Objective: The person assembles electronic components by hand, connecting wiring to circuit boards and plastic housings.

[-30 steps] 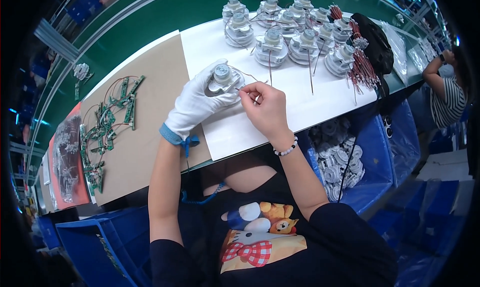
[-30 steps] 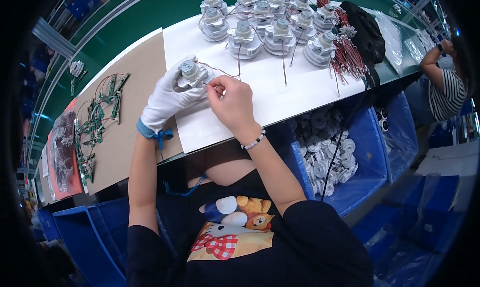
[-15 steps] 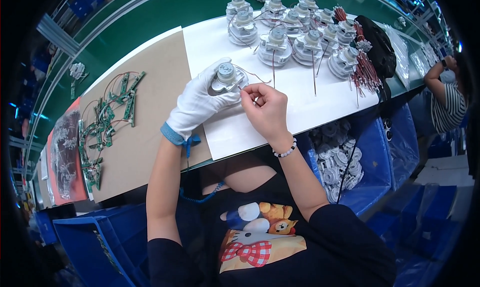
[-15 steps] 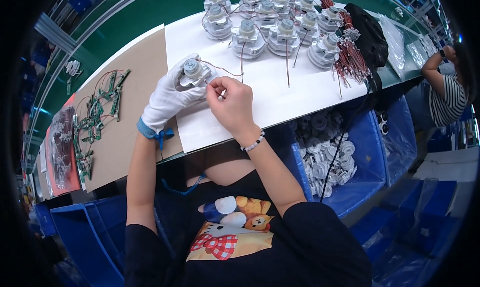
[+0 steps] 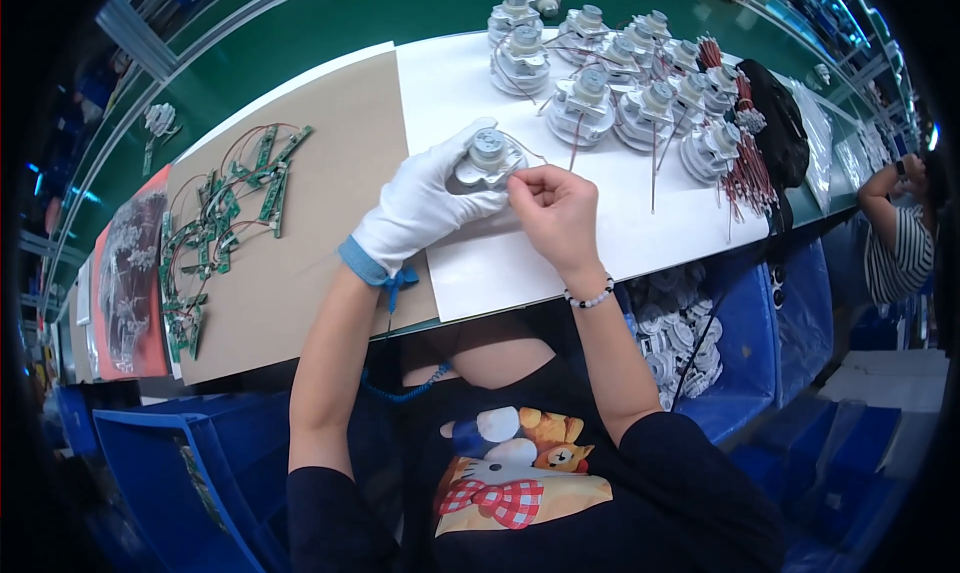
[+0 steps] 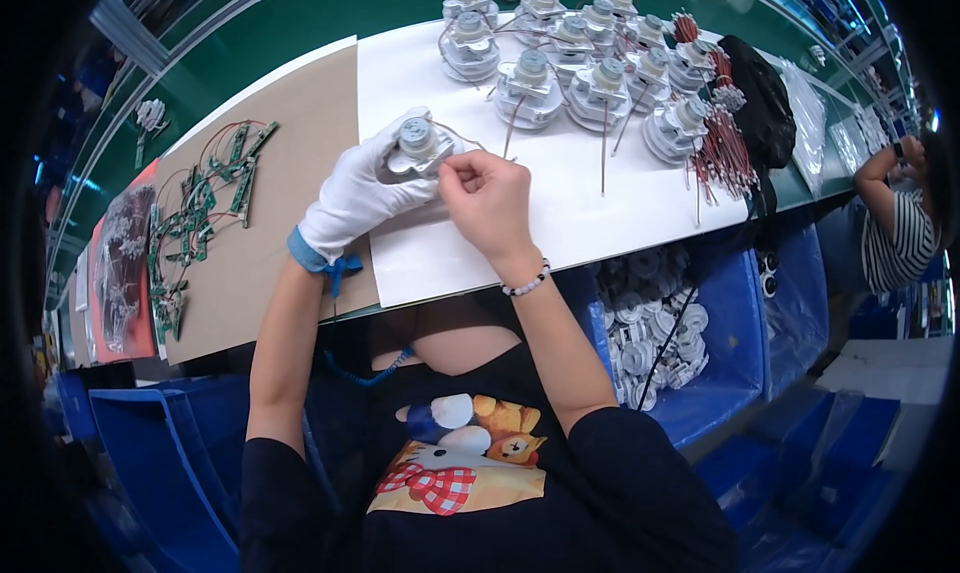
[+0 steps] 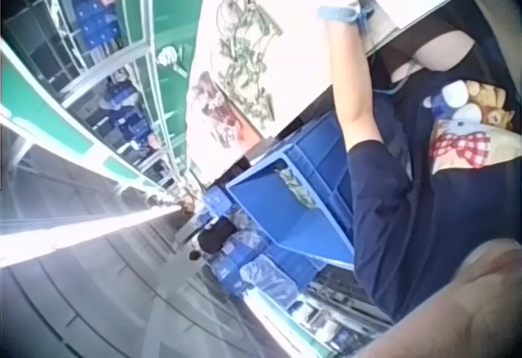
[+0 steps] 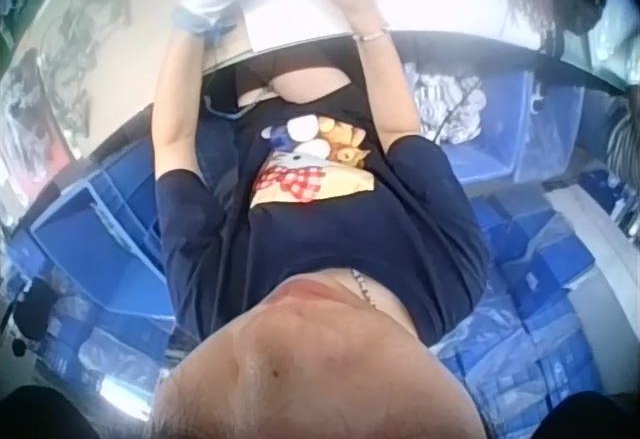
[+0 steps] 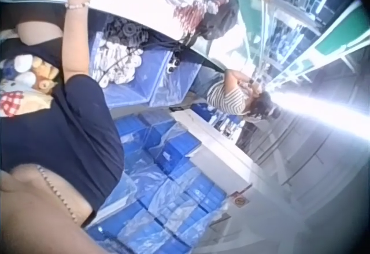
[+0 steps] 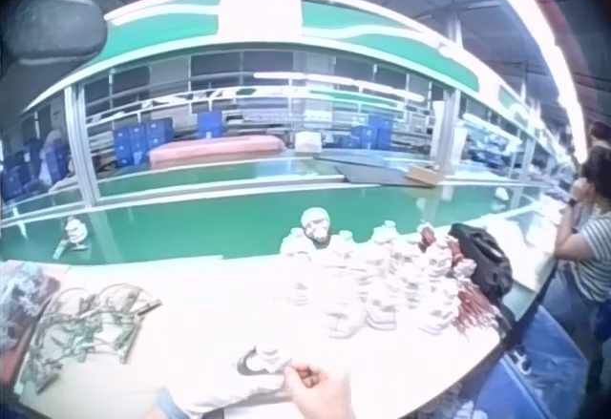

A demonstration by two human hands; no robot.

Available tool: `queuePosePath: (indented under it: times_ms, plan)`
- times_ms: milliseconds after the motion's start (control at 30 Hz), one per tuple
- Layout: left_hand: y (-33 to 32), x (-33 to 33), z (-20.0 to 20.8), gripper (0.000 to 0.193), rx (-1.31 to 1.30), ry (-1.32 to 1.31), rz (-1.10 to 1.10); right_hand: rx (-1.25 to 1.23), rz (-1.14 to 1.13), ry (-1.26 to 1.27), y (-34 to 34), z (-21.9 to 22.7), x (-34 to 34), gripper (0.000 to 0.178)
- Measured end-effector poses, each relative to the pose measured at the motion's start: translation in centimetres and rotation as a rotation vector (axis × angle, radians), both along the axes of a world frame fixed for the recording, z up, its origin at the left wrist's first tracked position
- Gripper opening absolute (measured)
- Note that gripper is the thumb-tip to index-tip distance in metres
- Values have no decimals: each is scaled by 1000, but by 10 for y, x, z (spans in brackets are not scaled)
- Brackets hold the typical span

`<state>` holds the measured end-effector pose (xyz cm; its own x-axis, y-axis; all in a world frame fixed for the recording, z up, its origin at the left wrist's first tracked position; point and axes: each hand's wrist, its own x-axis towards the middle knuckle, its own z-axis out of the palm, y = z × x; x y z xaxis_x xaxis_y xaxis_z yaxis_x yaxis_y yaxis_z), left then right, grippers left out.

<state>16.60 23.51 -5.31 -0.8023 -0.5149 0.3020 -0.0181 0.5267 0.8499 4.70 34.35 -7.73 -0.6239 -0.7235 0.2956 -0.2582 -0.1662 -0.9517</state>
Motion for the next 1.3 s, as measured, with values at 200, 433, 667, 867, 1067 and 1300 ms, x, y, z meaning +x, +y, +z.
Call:
queuePosePath:
  times_ms: [200, 433, 667, 867, 1067, 1300]
  plan:
    - [-2, -3, -3, 66, 43, -19, -79, 94, 36, -5, 5, 2, -12, 10]
    - [-49, 103, 48, 29, -286, -350, 650, 274, 273, -313, 56, 17, -15, 21]
    - [-39, 155, 32, 25, -284, -899, 880, 344, 538, -542, 78, 10, -23, 16]
    - [20, 124, 48, 28, -132, -727, 350, 224, 717, -788, 70, 18, -24, 14]
    - [36, 129, 52, 20, -71, -7, 725, 264, 804, -898, 56, 16, -6, 12]
    - [46, 130, 48, 23, -763, -448, 379, 290, 829, -885, 46, 13, 8, 11]
